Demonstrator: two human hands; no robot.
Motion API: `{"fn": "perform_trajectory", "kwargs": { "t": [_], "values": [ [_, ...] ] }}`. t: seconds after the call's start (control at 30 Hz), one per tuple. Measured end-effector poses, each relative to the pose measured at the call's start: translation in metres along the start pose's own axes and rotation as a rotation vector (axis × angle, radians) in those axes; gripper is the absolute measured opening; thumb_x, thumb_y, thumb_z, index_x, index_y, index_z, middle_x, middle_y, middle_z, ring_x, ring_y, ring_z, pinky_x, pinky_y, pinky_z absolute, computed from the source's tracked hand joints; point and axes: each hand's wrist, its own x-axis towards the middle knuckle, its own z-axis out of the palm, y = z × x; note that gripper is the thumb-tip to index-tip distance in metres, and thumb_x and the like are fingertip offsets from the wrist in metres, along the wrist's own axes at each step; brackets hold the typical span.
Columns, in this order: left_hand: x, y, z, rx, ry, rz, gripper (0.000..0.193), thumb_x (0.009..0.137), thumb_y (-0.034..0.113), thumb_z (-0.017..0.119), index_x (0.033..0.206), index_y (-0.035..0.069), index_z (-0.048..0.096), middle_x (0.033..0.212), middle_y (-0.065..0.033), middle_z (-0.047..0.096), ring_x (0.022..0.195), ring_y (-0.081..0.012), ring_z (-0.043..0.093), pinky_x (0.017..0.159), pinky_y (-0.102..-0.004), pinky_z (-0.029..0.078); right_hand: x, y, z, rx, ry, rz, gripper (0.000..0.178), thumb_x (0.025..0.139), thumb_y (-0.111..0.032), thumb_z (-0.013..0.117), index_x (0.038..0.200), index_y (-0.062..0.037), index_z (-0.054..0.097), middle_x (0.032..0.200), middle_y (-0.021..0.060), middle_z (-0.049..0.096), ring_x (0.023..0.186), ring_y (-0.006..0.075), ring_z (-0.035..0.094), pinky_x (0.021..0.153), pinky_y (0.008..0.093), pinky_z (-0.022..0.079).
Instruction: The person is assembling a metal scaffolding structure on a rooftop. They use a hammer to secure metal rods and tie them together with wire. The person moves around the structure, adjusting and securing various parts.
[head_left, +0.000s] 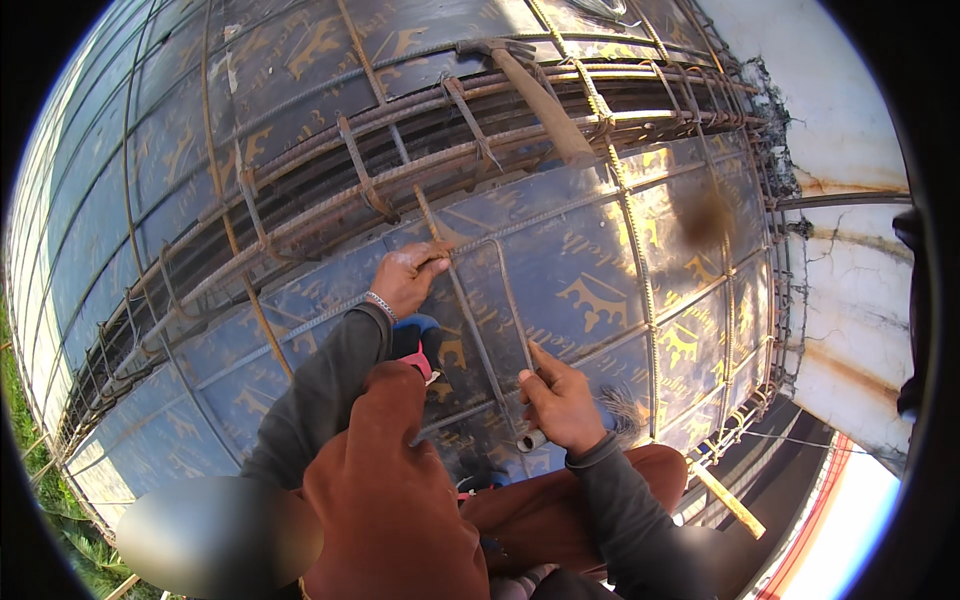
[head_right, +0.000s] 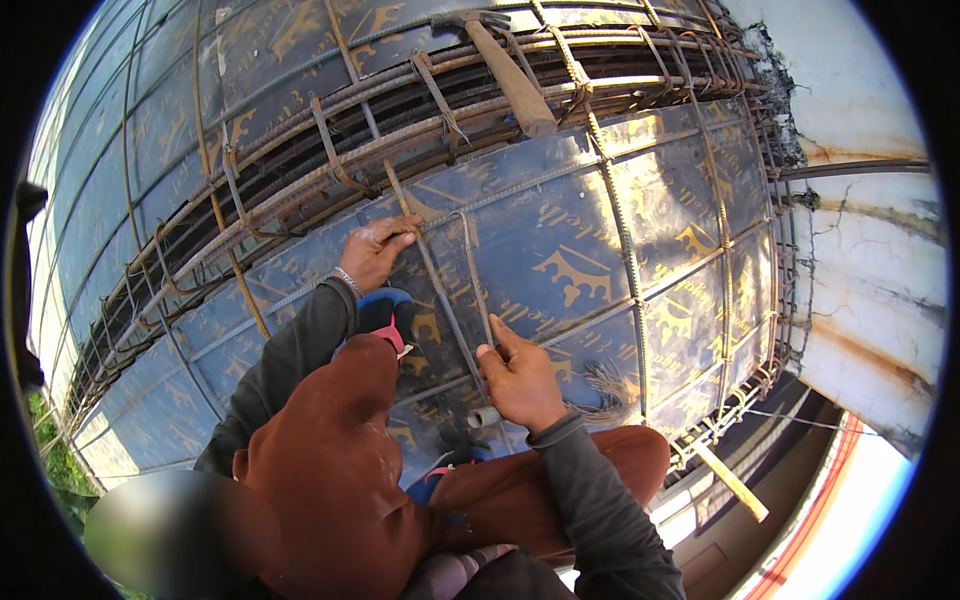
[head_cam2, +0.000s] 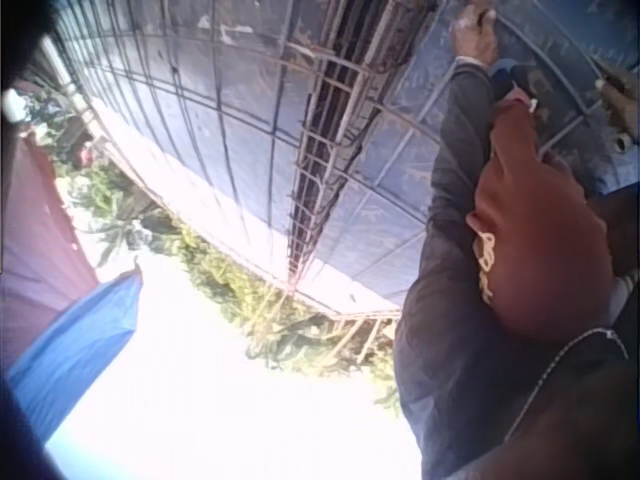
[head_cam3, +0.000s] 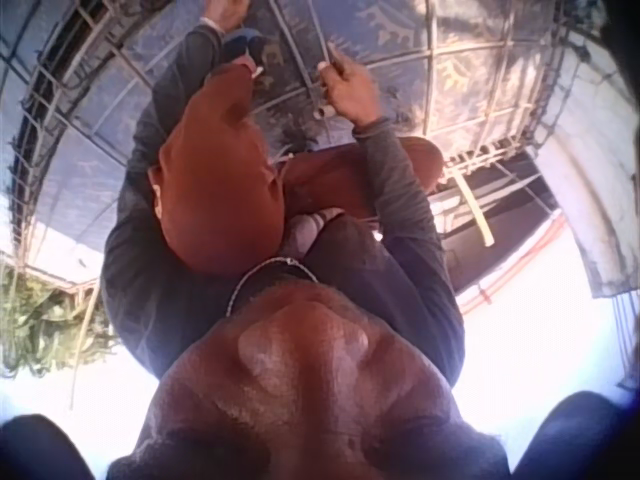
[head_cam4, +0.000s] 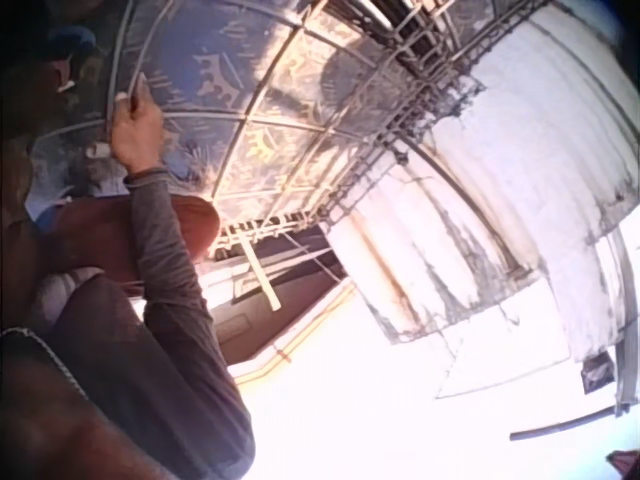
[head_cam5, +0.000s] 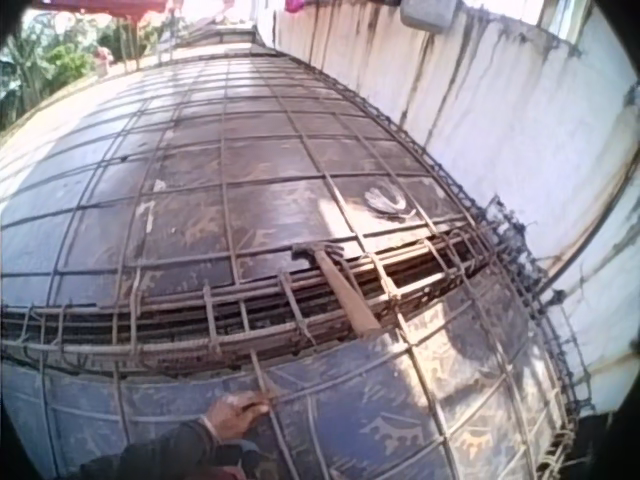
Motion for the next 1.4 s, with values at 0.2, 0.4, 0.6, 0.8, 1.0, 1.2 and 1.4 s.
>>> {"fn": "perform_trajectory", "kwargs": {
  "t": [0.2, 0.4, 0.6, 0.8, 1.0, 1.2, 1.4],
  "values": [
    [-0.003, -0.001, 0.002, -0.025, 0.051, 0.064, 0.018, 0.091, 0.016, 0.062, 0.099, 0.002, 0.069, 0.113, -0.0128, 0.068, 0.105, -0.0302, 0.064, 0.089, -0.0384, 0.051, 0.013, -0.003, 0.005, -0.155, -0.045, -0.040, 0.049, 0.094, -0.017, 0.056, 0.137, 0.0037, 0.046, 0.075, 0.0102, 0.063, 0.061, 0.0123, 0.056, 0.060, 0.0294, 0.048],
    [-0.001, 0.010, -0.003, 0.074, 0.055, 0.081, 0.018, 0.092, 0.018, 0.062, 0.098, 0.002, 0.069, 0.107, -0.0132, 0.069, 0.101, -0.0314, 0.065, 0.085, -0.0392, 0.052, 0.011, -0.002, 0.008, -0.253, -0.107, -0.115, 0.049, 0.094, -0.015, 0.055, 0.137, 0.0050, 0.046, 0.087, 0.0158, 0.068, 0.062, 0.0127, 0.058, 0.063, 0.0293, 0.050],
    [0.019, 0.014, -0.006, 0.391, 0.001, 0.211, 0.018, 0.091, 0.020, 0.062, 0.096, 0.004, 0.070, 0.098, -0.0126, 0.070, 0.094, -0.0317, 0.065, 0.079, -0.0420, 0.053, 0.000, -0.023, 0.014, -0.124, -0.297, 0.034, 0.055, 0.093, -0.008, 0.049, 0.147, -0.0035, 0.036, 0.073, 0.0045, 0.058, 0.049, 0.0083, 0.054, 0.050, 0.0247, 0.048],
    [0.012, 0.015, 0.002, 0.384, 0.085, 0.106, 0.020, 0.091, 0.021, 0.064, 0.097, 0.003, 0.070, 0.098, -0.0127, 0.065, 0.090, -0.0321, 0.063, 0.077, -0.0411, 0.053, 0.000, -0.043, 0.015, -0.071, -0.331, 0.049, 0.055, 0.092, -0.010, 0.052, 0.143, 0.0061, 0.036, 0.087, 0.0149, 0.067, 0.056, 0.0150, 0.060, 0.056, 0.0308, 0.051],
    [-0.022, 0.028, 0.008, -0.363, 0.102, -0.622, 0.029, 0.093, 0.021, 0.065, 0.113, 0.000, 0.067, 0.102, -0.0096, 0.062, 0.088, -0.0272, 0.063, 0.080, -0.0389, 0.055, -0.001, -0.024, 0.019, -0.478, -0.113, -0.184, 0.054, 0.085, -0.013, 0.053, 0.133, 0.0089, 0.047, 0.095, 0.0341, 0.062, 0.079, 0.0435, 0.066, 0.073, 0.0449, 0.052],
    [-0.014, 0.061, 0.006, -1.154, 0.188, -1.282, 0.061, 0.104, 0.039, 0.036, 0.139, -0.011, 0.033, 0.139, -0.0262, 0.042, 0.120, -0.0355, 0.053, 0.095, -0.0454, 0.051, -0.003, -0.034, 0.026, -0.247, -0.127, 0.065, 0.055, 0.083, -0.014, 0.052, 0.133, 0.0083, 0.048, 0.095, 0.0346, 0.062, 0.091, 0.0437, 0.064, 0.079, 0.0424, 0.050],
    [0.008, 0.067, 0.050, -1.515, 0.467, -1.224, 0.052, 0.103, 0.044, 0.039, 0.117, -0.004, 0.051, 0.101, -0.0125, 0.061, 0.086, -0.0215, 0.060, 0.070, -0.0343, 0.053, 0.000, -0.054, 0.016, -0.308, -0.149, 0.021, 0.056, 0.082, -0.014, 0.052, 0.134, 0.0059, 0.048, 0.097, 0.0330, 0.063, 0.093, 0.0419, 0.065, 0.082, 0.0415, 0.049]
  ]
}}
